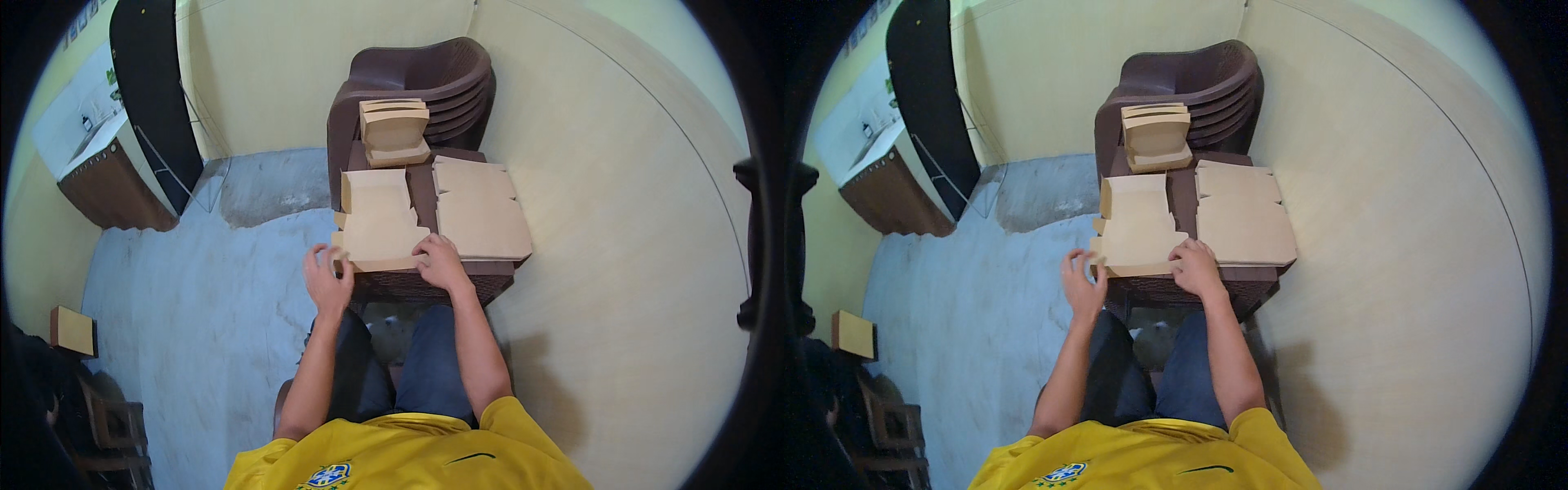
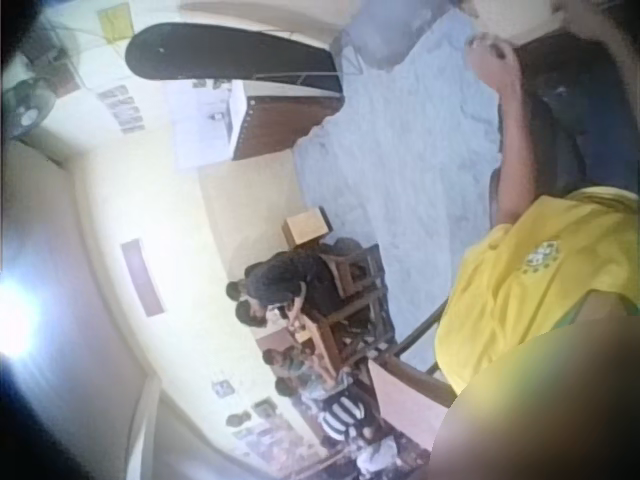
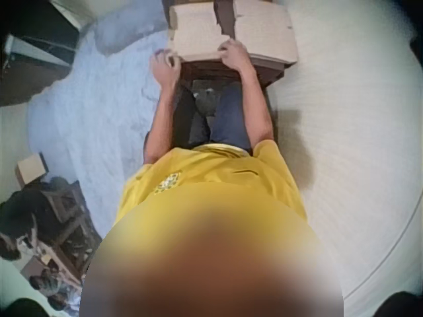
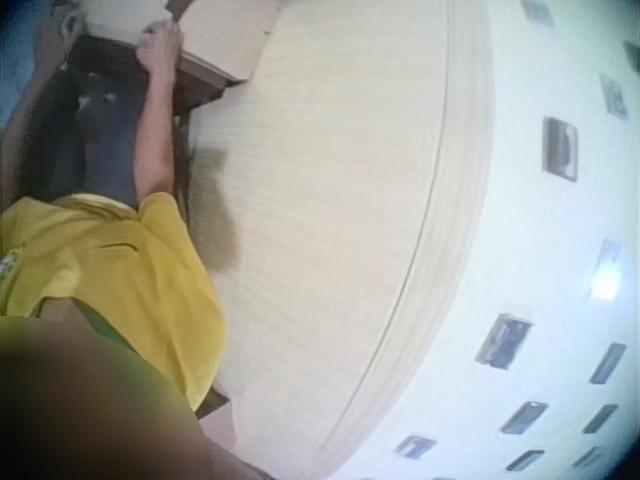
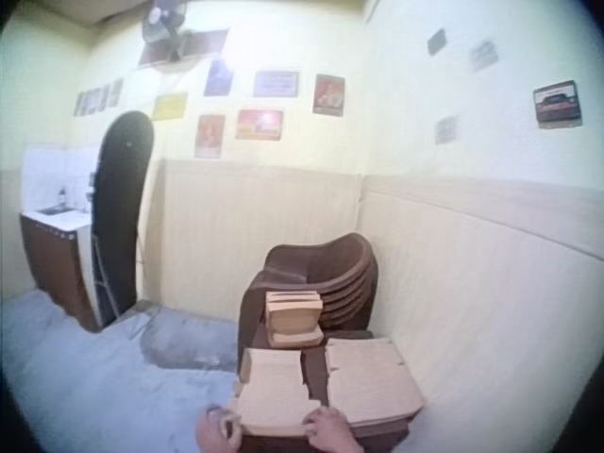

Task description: The person folds flat cardboard pieces into small boxes by hand. They fold the side flaps, tuck the tabs into slots, and form the box shape. Completed boxes are stacked on the table.

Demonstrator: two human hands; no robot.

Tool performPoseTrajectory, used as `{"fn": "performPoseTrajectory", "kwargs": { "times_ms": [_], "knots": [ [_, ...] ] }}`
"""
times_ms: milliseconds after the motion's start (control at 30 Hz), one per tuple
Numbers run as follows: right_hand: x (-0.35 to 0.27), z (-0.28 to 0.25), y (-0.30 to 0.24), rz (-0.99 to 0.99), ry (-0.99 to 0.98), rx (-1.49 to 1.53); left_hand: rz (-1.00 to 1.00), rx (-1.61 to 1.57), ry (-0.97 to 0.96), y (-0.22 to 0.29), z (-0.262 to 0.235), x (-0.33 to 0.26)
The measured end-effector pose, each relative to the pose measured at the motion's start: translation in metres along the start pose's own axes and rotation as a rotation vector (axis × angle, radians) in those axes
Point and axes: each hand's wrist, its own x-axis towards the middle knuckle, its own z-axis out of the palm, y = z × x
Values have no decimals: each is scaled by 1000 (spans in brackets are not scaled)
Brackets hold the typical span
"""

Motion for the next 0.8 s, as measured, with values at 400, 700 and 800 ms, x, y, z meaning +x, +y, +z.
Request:
{"fn": "performPoseTrajectory", "kwargs": {
  "times_ms": [400, 700, 800],
  "knots": [
    [1, 6, -4, 87, 171, 45, -344, -595, -290, -62, -1, 23],
    [-34, -16, -8, -65, -73, -142, 329, 32, -475, -32, -42, 34],
    [-34, -20, -6, -67, -72, -93, 357, 53, -557, -40, -37, 38]
  ]
}}
